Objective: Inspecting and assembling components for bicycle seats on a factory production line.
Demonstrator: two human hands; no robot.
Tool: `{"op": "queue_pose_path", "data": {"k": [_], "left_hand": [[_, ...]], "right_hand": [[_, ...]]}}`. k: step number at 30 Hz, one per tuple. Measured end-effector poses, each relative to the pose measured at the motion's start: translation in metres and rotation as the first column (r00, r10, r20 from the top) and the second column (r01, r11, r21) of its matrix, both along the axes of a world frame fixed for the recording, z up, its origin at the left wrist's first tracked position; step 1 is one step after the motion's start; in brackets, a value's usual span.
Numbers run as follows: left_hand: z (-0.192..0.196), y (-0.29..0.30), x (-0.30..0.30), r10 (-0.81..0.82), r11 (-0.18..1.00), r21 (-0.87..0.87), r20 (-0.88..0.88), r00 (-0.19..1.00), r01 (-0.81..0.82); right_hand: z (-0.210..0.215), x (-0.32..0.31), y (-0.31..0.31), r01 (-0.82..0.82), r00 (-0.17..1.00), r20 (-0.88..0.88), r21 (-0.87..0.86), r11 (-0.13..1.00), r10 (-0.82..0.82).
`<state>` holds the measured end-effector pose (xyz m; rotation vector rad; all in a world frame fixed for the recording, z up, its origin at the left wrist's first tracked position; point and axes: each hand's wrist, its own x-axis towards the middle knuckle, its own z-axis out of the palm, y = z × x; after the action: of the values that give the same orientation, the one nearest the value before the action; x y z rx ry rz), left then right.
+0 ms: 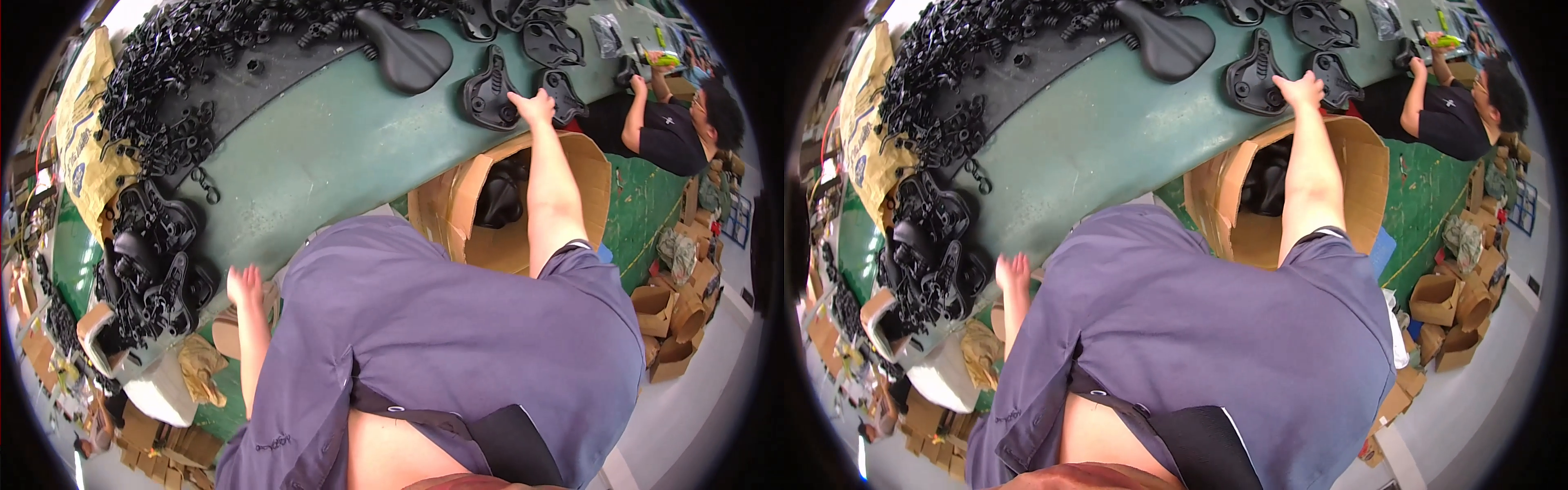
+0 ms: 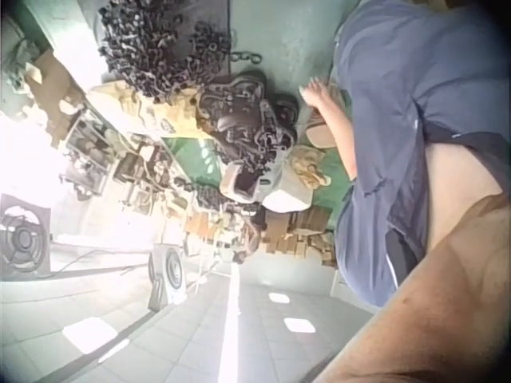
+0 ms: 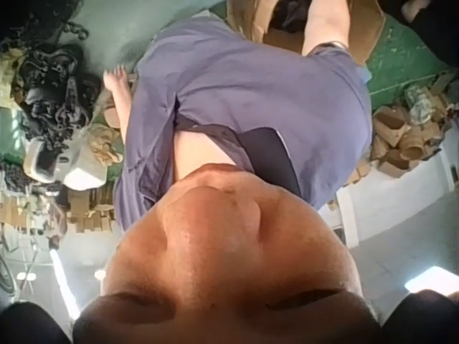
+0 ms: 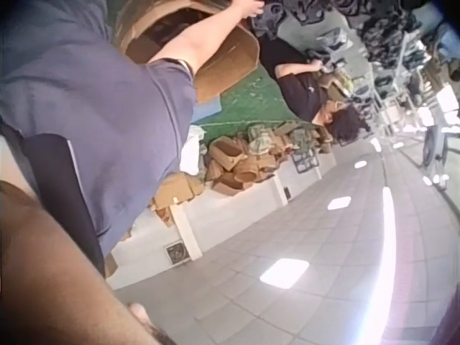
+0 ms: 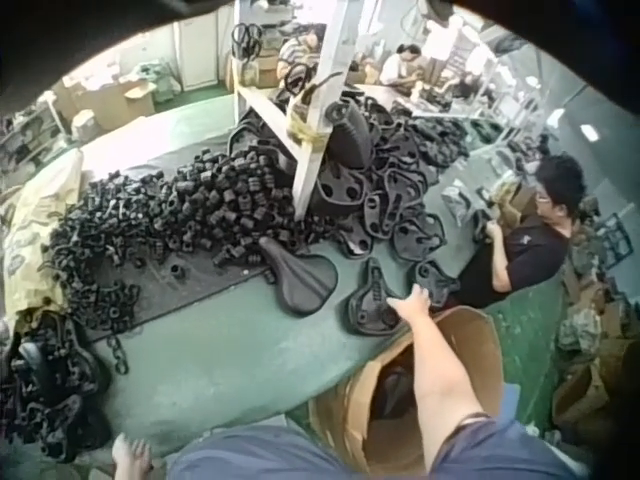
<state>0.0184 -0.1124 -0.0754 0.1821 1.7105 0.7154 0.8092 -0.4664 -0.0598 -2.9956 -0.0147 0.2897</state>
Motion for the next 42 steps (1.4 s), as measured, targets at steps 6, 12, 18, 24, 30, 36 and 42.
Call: {"op": "queue_pose_path", "data": {"k": [6,12,18,24,30,36,42], "left_hand": [[0.050,0.041,0.236,-0.869,0.418,0.098,-0.249,0.429,0.903],[0.063,0.059,0.386,-0.750,-0.255,0.041,-0.638,-0.172,0.966],[0.046,0.053,0.543,-0.764,-0.242,0.084,-0.630,-0.137,0.967],[0.033,0.078,0.652,-0.898,0.091,0.048,-0.429,0.103,0.995],[0.037,0.083,0.661,-0.801,0.239,0.000,-0.565,0.197,0.971],[0.074,0.108,0.528,-0.895,0.210,0.532,-0.233,0.381,0.820],[0.065,0.166,0.313,-0.800,0.569,0.567,0.551,0.240,0.596]], "right_hand": [[-0.033,0.032,-0.032,-0.235,0.946,-0.254,-0.102,0.967,0.203],[-0.020,0.010,-0.012,-0.139,0.990,-0.020,-0.083,0.987,0.138],[-0.016,0.011,-0.032,-0.198,0.979,-0.076,-0.163,0.967,0.188],[-0.020,-0.065,-0.009,-0.592,0.786,0.306,0.116,0.798,0.538],[0.000,-0.144,0.045,-0.710,0.703,0.299,0.244,0.660,0.645],[0.012,-0.170,0.069,-0.796,0.593,0.226,0.307,0.521,0.773],[0.006,-0.197,0.125,-0.894,0.351,0.276,0.382,0.233,0.895]]}}
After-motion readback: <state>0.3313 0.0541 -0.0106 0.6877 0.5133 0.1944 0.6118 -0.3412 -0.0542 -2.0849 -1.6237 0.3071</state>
